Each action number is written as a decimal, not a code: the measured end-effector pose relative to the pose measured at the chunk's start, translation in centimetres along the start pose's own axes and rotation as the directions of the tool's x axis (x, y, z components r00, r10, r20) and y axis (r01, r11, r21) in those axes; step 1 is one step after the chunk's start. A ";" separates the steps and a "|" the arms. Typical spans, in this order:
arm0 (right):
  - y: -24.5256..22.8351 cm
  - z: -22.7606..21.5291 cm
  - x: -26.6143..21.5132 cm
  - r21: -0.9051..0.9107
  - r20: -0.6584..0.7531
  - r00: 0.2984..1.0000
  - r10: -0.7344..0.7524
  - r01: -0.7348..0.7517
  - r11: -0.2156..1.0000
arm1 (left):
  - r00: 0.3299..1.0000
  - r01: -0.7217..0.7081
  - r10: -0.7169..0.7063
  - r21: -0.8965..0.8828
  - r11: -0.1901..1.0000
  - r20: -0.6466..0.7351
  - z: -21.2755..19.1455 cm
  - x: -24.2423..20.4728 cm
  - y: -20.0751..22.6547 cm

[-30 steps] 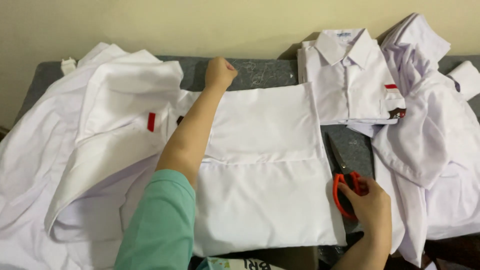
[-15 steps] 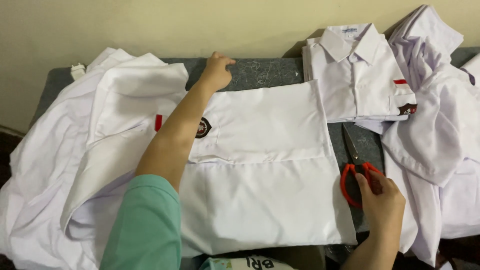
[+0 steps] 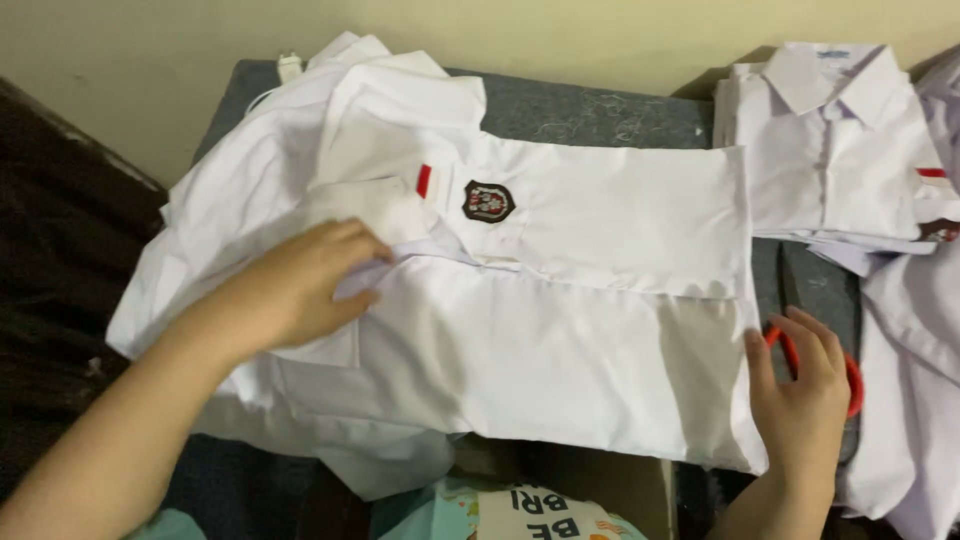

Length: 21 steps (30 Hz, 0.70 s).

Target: The person uses red-handled scissors to trim loose threads and excess fabric from the collar and sleeve areas of a white shirt. They repeatedly smooth the fabric with their hands to align the edges before cutting and then fold the shirt to inspect the work.

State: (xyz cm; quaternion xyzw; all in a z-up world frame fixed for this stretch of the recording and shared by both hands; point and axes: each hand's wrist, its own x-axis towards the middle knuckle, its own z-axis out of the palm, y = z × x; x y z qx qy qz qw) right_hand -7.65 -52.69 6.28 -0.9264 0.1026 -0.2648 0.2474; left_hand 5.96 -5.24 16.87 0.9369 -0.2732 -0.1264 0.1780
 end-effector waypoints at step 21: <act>-26.1 17.3 1.1 0.577 0.329 0.533 -0.780 0.540 0.613 | 0.840 0.080 -0.094 -0.049 0.996 -0.535 2.9 -4.1 -14.9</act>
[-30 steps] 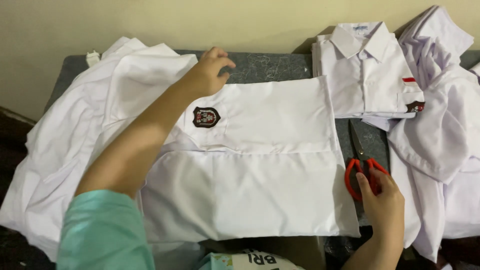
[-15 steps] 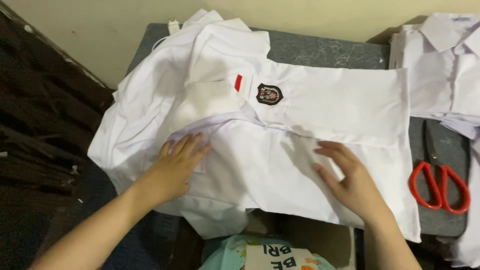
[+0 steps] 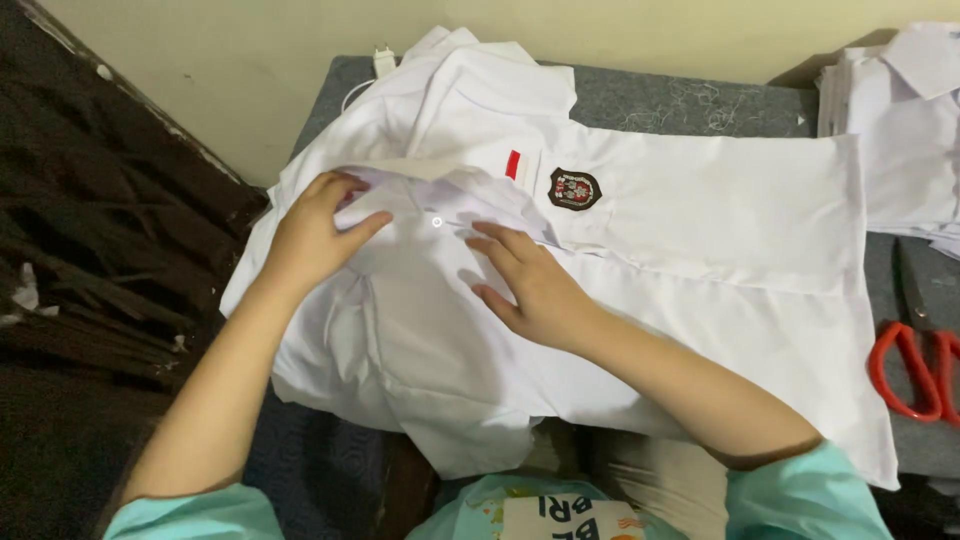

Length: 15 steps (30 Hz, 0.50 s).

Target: The person uses red-handled scissors to trim loose threads and excess fabric from the collar and sleeve areas of a white shirt. They repeatedly smooth the fabric with their hands to align the edges before cutting and then fold the shirt to inspect the work.

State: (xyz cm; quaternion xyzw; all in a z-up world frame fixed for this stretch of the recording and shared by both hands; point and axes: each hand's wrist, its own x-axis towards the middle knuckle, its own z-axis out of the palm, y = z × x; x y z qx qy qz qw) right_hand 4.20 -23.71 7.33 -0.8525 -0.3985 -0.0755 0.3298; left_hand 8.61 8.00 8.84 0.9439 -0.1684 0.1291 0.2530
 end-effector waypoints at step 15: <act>5.9 8.2 6.6 0.084 -0.211 0.973 0.095 -0.078 0.993 | 0.945 -0.280 0.318 0.314 0.907 -0.077 1.0 8.0 4.0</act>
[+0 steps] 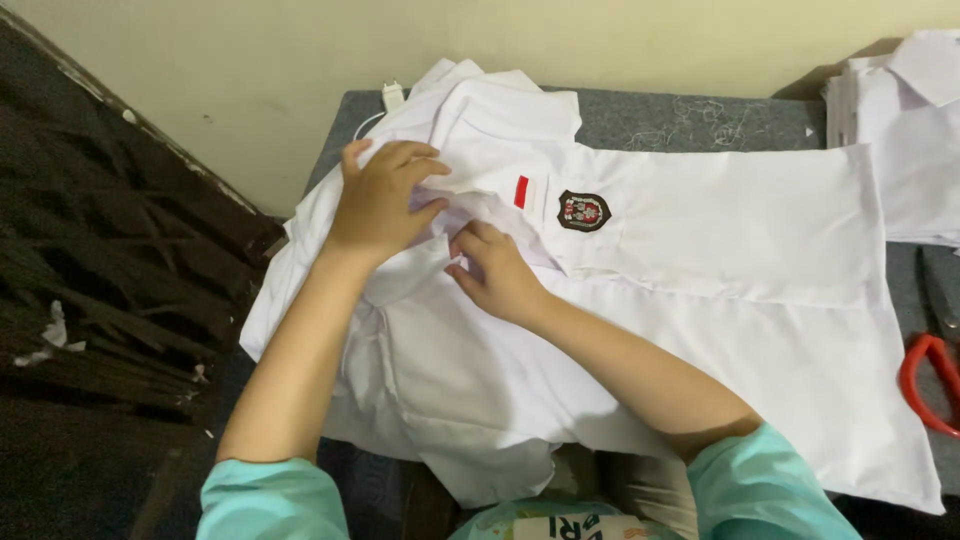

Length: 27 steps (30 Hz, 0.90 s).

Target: The person uses red-handled scissors to trim loose threads and excess fabric from the collar and sleeve areas of a white shirt. They repeatedly smooth the fabric with their hands to align the edges before cutting and then fold the shirt to inspect the work.

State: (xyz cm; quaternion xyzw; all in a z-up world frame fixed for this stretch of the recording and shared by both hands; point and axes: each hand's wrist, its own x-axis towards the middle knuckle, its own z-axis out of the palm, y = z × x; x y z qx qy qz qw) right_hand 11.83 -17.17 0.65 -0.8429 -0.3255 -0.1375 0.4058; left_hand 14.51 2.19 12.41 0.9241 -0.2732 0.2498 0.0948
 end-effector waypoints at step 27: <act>0.9 0.1 -0.9 0.355 -0.351 0.935 0.045 0.088 0.931 | 0.689 0.462 -0.167 -0.250 0.851 0.705 -1.4 1.0 1.5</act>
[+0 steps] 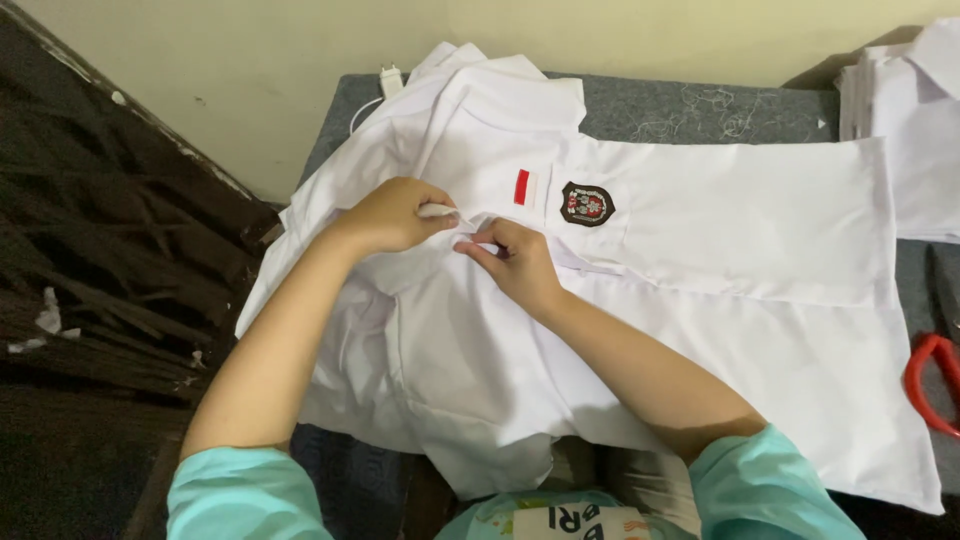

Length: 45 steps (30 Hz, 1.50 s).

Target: The person uses red-handled scissors to trim loose threads and excess fabric from the collar and sleeve areas of a white shirt. They repeatedly smooth the fabric with their hands to align the edges before cutting and then fold the shirt to inspect the work.

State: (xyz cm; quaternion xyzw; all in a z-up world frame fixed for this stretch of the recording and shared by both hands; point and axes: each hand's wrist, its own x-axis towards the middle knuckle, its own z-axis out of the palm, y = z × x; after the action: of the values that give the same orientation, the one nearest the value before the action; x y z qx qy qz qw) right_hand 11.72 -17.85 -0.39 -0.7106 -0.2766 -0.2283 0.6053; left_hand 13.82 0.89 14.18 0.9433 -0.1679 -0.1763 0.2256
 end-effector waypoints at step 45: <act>0.9 0.4 -0.6 -0.092 0.068 0.998 0.007 -0.001 0.996 | 0.985 0.157 -0.149 -0.103 0.982 0.083 0.5 1.4 0.6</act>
State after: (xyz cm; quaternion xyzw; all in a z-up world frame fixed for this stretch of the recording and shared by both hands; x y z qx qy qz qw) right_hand 11.81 -17.60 -1.51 -0.7455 -0.2848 -0.2153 0.5627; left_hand 14.70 -0.32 13.68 0.9324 -0.0934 -0.2373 0.2560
